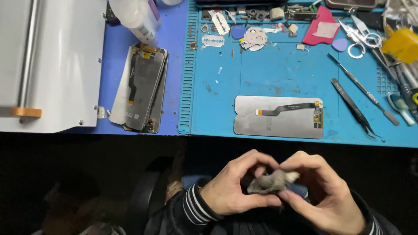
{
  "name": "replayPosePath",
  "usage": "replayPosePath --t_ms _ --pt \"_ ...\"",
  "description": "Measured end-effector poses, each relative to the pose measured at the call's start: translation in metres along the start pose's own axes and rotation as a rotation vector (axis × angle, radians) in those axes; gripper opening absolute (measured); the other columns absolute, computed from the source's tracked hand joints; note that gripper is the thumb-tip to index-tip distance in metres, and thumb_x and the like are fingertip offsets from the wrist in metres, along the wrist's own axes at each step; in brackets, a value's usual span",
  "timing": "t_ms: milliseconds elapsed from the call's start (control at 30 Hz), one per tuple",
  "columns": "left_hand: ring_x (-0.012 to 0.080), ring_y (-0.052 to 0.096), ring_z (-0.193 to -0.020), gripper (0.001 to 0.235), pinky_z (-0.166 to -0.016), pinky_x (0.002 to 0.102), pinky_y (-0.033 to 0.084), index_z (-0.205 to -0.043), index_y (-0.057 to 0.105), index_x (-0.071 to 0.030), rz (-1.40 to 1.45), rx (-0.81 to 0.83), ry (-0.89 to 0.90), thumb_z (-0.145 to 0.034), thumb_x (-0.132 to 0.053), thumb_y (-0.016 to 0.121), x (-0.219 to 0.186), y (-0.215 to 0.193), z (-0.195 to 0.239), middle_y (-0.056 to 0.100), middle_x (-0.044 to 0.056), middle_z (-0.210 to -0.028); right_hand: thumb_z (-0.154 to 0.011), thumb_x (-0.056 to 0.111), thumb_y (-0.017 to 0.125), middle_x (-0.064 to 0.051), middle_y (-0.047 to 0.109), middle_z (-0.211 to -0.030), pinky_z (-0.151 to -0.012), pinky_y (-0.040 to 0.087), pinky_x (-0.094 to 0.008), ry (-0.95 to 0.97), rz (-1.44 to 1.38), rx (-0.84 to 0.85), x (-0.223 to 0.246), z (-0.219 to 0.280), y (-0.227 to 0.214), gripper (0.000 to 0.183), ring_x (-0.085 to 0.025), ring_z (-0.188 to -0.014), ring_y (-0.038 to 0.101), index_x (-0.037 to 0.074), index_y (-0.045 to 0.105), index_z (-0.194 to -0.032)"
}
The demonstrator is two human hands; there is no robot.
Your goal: The recorder cleans and prepares smartphone screens for remanufacturing using a cleaning solution and cloth.
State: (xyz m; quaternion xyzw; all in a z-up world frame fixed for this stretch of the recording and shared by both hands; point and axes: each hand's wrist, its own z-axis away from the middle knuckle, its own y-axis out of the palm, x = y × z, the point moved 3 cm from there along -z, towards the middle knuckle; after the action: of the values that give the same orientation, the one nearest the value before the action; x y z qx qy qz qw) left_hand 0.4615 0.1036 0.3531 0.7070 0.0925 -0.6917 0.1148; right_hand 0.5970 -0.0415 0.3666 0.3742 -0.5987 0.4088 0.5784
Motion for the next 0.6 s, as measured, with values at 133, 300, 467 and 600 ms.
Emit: replayPosePath --t_ms 133,300,467,600 --pt "0.0201 0.061 -0.107 0.036 -0.100 0.034 0.051 -0.117 0.061 -0.006 -0.023 0.063 0.050 -0.094 -0.032 0.069 0.003 0.001 -0.001 0.057 0.008 -0.118 -0.081 -0.004 0.075 -0.014 0.076 -0.099 -0.075 0.064 -0.023 0.013 0.030 -0.040 0.004 -0.006 0.002 0.058 -0.014 -0.080 0.075 0.001 0.055 -0.135" --pt "0.0136 0.066 -0.090 0.021 -0.086 0.028 0.054 -0.105 0.056 -0.011 -0.011 -0.047 0.023 -0.091 -0.014 0.071 -0.009 -0.006 -0.005 0.069 0.001 -0.103 -0.080 0.001 0.076 -0.012 0.074 -0.100 -0.081 0.061 -0.027 -0.054 0.128 -0.080 0.007 -0.017 -0.001 0.037 -0.019 -0.087 0.072 -0.001 0.065 -0.114" --pt "0.0239 0.067 -0.101 0.027 -0.094 0.033 0.053 -0.123 0.057 -0.004 -0.126 -0.050 0.136 -0.097 -0.006 0.066 -0.017 -0.008 -0.010 0.066 0.010 -0.113 -0.083 0.005 0.071 -0.015 0.077 -0.105 -0.090 0.061 -0.031 -0.131 0.193 -0.061 0.014 -0.024 0.000 0.028 -0.023 -0.097 0.075 0.000 0.066 -0.111" --pt "0.0232 0.062 -0.088 0.018 -0.083 0.033 0.051 -0.107 0.057 -0.004 -0.147 -0.097 0.205 -0.094 -0.006 0.070 -0.026 -0.007 -0.011 0.060 0.009 -0.098 -0.078 0.011 0.080 -0.010 0.068 -0.100 -0.082 0.059 -0.026 -0.060 0.240 -0.115 0.010 -0.027 0.004 0.035 -0.017 -0.089 0.069 0.002 0.063 -0.107"
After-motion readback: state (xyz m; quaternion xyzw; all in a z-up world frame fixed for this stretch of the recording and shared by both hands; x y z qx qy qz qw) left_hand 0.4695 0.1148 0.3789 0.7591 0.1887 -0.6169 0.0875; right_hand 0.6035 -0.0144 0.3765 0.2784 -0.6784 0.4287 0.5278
